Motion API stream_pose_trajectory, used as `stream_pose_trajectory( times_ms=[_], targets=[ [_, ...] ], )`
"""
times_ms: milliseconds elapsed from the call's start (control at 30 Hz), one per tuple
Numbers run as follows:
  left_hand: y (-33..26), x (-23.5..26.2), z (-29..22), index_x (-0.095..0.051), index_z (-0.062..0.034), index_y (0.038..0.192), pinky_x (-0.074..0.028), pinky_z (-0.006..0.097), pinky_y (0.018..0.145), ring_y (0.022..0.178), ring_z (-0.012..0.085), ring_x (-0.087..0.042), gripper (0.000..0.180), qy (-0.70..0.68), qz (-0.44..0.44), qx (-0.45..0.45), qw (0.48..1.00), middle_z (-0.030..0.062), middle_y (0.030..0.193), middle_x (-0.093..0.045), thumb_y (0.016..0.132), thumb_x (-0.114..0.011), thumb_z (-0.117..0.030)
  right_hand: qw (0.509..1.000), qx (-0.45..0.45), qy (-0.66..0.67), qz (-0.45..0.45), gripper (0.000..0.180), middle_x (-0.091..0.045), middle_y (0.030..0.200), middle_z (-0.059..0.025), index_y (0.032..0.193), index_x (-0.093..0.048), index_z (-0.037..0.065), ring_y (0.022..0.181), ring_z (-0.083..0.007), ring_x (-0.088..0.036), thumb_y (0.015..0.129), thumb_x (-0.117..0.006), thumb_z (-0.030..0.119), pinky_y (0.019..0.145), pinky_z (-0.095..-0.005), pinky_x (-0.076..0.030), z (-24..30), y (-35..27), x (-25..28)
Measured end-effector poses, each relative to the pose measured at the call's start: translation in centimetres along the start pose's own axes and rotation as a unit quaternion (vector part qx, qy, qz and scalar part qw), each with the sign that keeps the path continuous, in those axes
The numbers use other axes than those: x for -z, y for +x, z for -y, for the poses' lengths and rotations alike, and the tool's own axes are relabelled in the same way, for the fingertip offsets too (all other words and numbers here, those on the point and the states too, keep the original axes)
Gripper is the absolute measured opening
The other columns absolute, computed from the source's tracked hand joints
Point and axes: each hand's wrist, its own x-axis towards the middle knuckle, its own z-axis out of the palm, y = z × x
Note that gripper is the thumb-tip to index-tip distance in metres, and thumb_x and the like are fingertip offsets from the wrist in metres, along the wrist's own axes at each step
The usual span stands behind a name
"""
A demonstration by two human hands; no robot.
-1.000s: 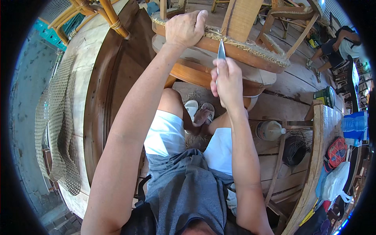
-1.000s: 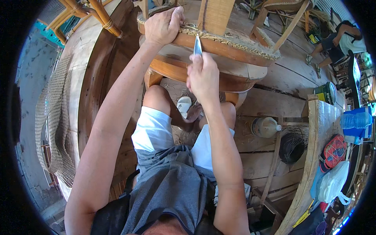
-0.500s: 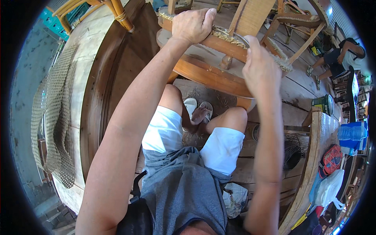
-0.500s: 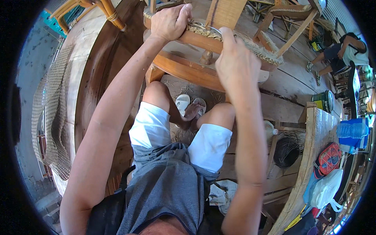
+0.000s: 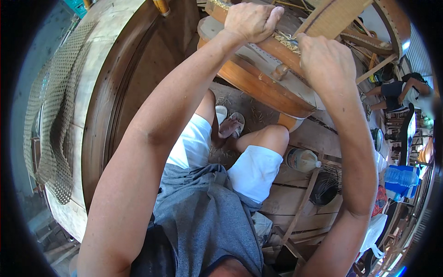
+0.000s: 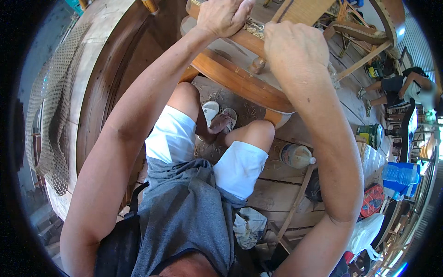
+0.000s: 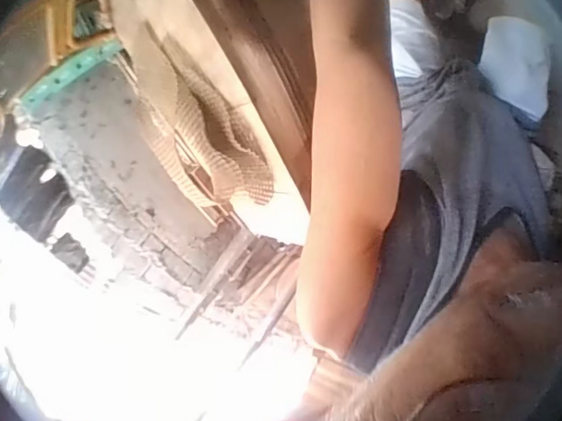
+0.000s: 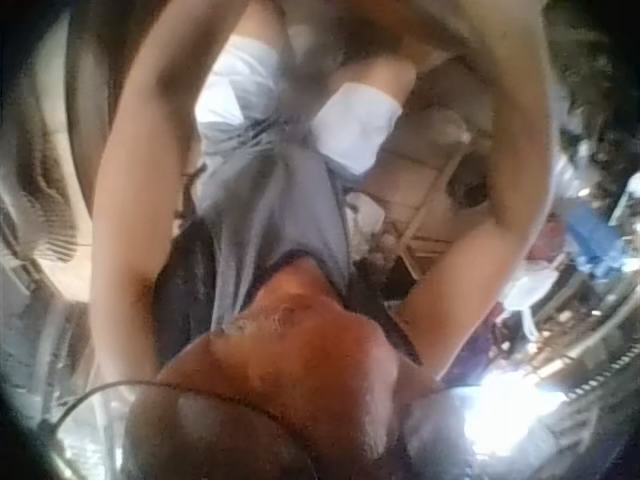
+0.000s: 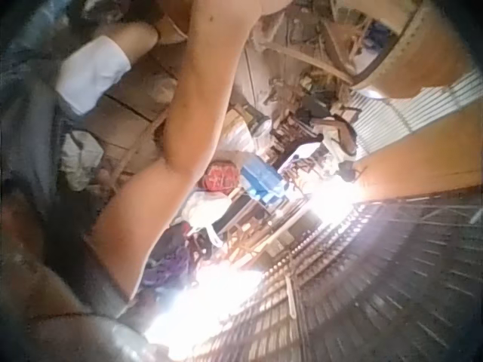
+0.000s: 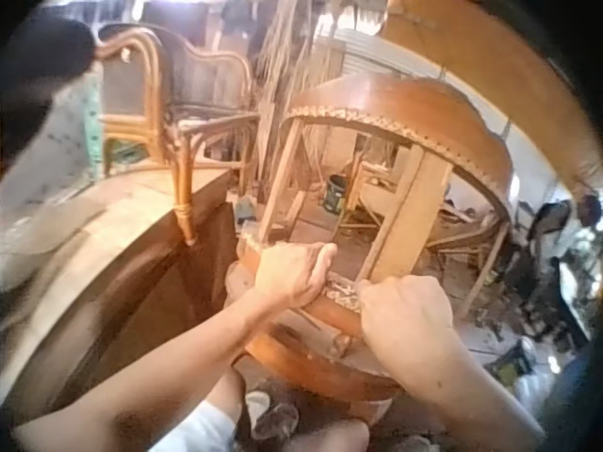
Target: The recorder is repairing a wooden chair by scraping and cleaning the frame in a workshop.
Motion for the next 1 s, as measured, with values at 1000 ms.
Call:
stream_pose_trajectory(
  times_ms=[1000],
  targets=[
    [1.2,0.3,1.8,-0.072,-0.0191,0.097,-0.053,0.047,0.078,0.088,0.0360,-0.068,0.058,-0.003,0.046,0.079,0.996,0.0122,0.087,-0.073,0.102,-0.030,-0.058,0.971,0.209,0.105,0.054,0.034,-0.071,0.070,-0.0083,0.086,-0.070,0.016,0.074,-0.0237,-0.073,0.096,-0.053,0.043,0.072,-0.0426,-0.050,3.2,-4.5,-1.9]
  ],
)
